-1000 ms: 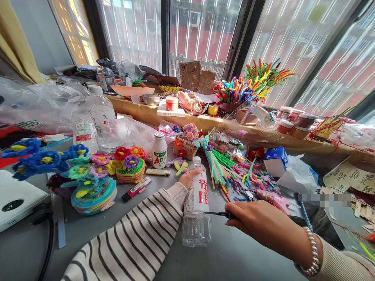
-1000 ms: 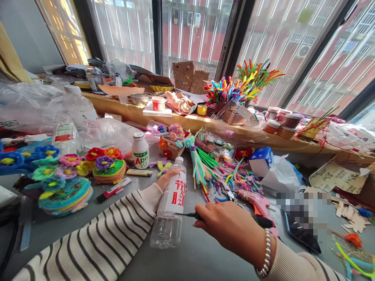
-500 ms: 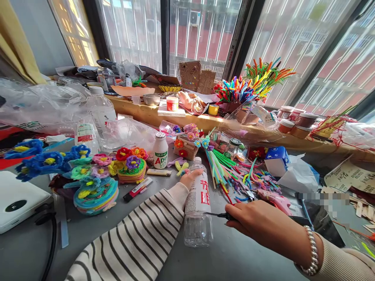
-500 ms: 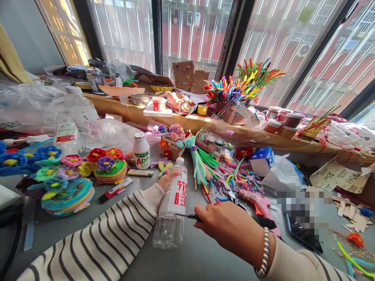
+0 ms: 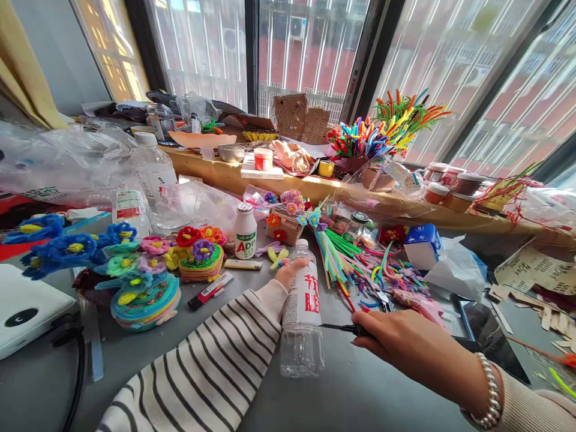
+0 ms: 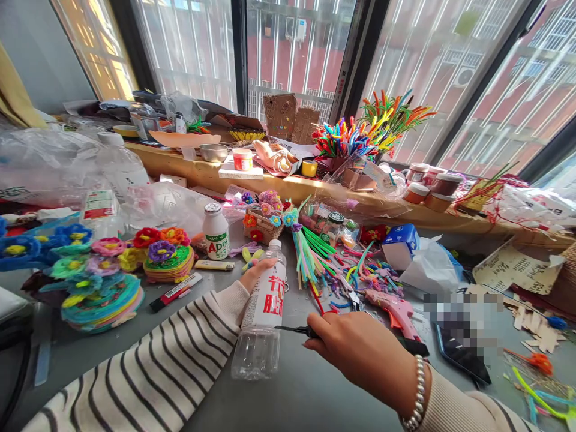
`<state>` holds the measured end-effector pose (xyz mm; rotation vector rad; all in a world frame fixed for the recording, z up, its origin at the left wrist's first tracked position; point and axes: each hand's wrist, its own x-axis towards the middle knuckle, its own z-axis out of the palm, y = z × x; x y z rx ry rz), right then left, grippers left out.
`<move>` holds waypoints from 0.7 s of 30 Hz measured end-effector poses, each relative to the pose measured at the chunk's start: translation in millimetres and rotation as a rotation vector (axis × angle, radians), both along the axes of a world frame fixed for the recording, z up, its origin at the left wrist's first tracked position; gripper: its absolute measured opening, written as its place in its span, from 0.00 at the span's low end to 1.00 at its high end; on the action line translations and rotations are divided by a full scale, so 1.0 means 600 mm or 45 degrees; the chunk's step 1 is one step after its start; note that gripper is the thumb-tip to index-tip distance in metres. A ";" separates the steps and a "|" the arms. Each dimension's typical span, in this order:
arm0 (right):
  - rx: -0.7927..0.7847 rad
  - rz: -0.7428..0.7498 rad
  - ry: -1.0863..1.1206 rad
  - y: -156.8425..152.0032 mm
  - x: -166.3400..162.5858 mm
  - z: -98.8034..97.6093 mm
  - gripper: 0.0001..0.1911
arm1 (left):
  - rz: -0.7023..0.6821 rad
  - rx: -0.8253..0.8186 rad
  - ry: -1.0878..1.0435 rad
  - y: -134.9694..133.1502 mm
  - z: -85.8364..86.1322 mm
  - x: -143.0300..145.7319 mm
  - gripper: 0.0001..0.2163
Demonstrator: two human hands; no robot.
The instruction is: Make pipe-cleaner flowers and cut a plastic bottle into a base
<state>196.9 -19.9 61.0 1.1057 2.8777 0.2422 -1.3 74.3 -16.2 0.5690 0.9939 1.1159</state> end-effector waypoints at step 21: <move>-0.006 0.042 -0.142 0.005 -0.022 0.010 0.08 | -0.002 0.018 0.090 0.002 -0.012 -0.002 0.12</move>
